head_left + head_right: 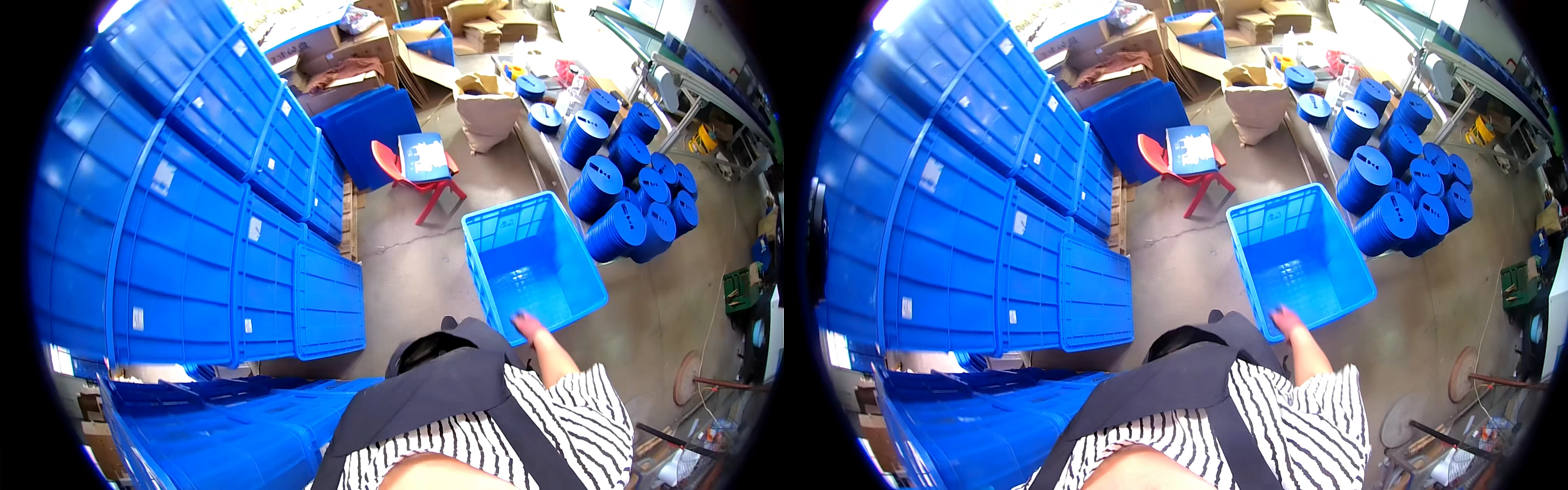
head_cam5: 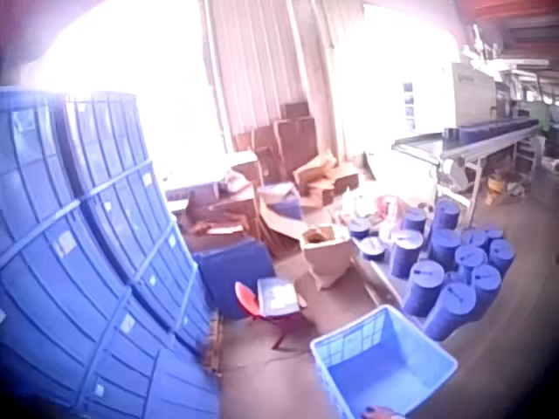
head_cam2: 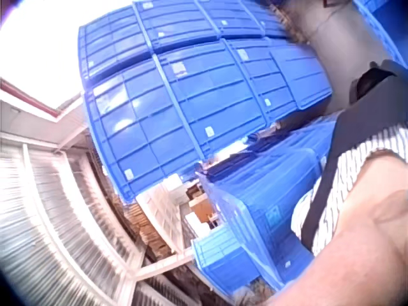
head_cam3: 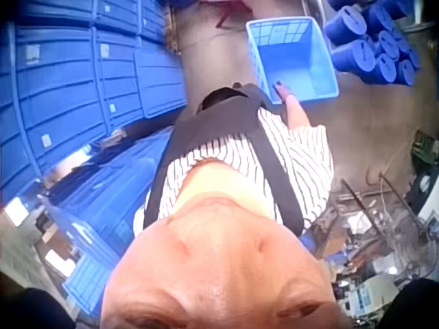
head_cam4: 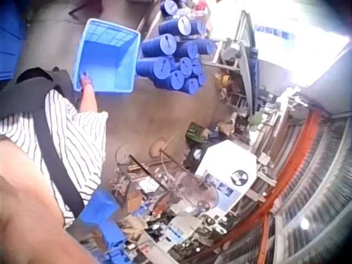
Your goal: The person wipes the surface of blue plastic spools with a brown cloth and places them into a blue bin. The person handles the spools one by one, wiping them thoroughly before stacking them. Later, the person moves to a table and wipes a stack of blue plastic lids.
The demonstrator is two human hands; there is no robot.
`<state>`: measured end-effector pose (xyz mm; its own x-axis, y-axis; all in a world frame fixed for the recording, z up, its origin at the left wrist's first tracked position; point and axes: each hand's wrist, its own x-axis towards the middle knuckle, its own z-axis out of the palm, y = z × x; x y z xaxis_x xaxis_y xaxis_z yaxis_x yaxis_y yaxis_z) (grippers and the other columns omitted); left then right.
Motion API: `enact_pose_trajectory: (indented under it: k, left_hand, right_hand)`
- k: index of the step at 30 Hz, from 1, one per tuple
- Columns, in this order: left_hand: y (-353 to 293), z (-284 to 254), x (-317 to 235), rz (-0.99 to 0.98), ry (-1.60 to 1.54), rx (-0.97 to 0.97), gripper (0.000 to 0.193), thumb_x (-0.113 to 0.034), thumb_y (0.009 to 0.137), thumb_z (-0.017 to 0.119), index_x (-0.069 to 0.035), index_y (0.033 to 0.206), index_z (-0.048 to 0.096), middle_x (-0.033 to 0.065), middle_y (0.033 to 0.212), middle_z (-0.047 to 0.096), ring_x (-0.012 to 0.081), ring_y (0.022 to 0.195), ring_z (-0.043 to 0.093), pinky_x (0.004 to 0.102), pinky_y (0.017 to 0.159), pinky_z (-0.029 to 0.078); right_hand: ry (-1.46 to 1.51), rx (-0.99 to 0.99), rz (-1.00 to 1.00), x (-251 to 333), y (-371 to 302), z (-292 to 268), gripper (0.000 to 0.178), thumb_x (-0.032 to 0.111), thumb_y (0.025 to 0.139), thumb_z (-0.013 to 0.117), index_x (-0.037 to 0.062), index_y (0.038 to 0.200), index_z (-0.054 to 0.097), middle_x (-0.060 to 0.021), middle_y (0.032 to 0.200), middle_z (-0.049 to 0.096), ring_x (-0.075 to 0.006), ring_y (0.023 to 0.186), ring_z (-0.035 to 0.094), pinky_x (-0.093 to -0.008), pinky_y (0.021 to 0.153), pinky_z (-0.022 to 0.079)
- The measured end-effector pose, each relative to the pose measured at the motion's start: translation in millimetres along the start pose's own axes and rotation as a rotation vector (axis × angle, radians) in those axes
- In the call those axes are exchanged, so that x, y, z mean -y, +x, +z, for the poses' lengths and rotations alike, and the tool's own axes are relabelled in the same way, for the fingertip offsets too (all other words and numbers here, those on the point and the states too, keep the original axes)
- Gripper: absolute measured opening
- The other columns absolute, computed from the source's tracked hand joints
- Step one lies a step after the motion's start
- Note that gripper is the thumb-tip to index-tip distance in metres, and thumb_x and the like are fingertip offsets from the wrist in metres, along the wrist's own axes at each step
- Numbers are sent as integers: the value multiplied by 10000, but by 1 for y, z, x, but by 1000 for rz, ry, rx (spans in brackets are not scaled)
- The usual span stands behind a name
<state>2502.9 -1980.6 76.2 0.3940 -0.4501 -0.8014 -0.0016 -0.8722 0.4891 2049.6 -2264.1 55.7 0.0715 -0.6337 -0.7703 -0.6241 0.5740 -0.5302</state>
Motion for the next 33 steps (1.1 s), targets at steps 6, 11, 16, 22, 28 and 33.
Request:
enact_pose_trajectory:
  k: [6, 11, 16, 22, 28, 33]
  left_hand:
    - [107, 6, -161, -28, 15, 58, 281, -161, 886, 554, -61, 1142, 607, 94, 937, 663, 220, 720, 641, 345, 647, 501]
    - [212, 5, -280, -36, 130, 123, 283, -159, 884, 553, -61, 1145, 605, 95, 946, 665, 224, 728, 646, 346, 663, 504]
    - [333, 39, -434, 15, 261, 245, 286, -157, 883, 552, -62, 1148, 603, 96, 956, 666, 229, 736, 650, 348, 680, 507]
    - [431, 97, -647, 153, 371, 266, 289, -154, 881, 551, -62, 1151, 600, 97, 967, 669, 234, 746, 655, 349, 699, 510]
    - [461, 212, -821, 283, 514, 439, 293, -151, 880, 549, -62, 1155, 598, 99, 979, 671, 239, 756, 660, 351, 719, 513]
    - [473, 247, -897, 257, 904, 500, 296, -149, 878, 548, -63, 1158, 596, 100, 989, 673, 243, 764, 665, 353, 735, 516]
  right_hand:
    - [312, -7, -619, 233, 68, -89, 457, 308, 915, 579, 49, 1291, 555, -150, 1244, 622, -252, 1178, 573, -303, 989, 424]
    - [218, -62, -215, 230, 118, -105, 566, 345, 892, 606, 79, 1374, 476, -144, 1358, 536, -260, 1224, 526, -344, 996, 419]
    - [365, -386, 503, 80, 93, -76, 665, 443, 879, 581, 147, 1443, 391, -170, 1407, 482, -323, 1284, 471, -406, 998, 426]
    - [548, -367, 485, 142, 136, -75, 673, 443, 879, 579, 140, 1447, 379, -194, 1401, 475, -345, 1287, 459, -419, 1010, 415]
    - [516, -311, 576, 177, 166, -84, 682, 443, 880, 576, 133, 1450, 366, -218, 1396, 468, -367, 1290, 448, -432, 1022, 404]
    - [218, -188, 488, 136, 221, -70, 689, 442, 881, 574, 127, 1453, 356, -238, 1392, 462, -385, 1292, 439, -442, 1032, 395]
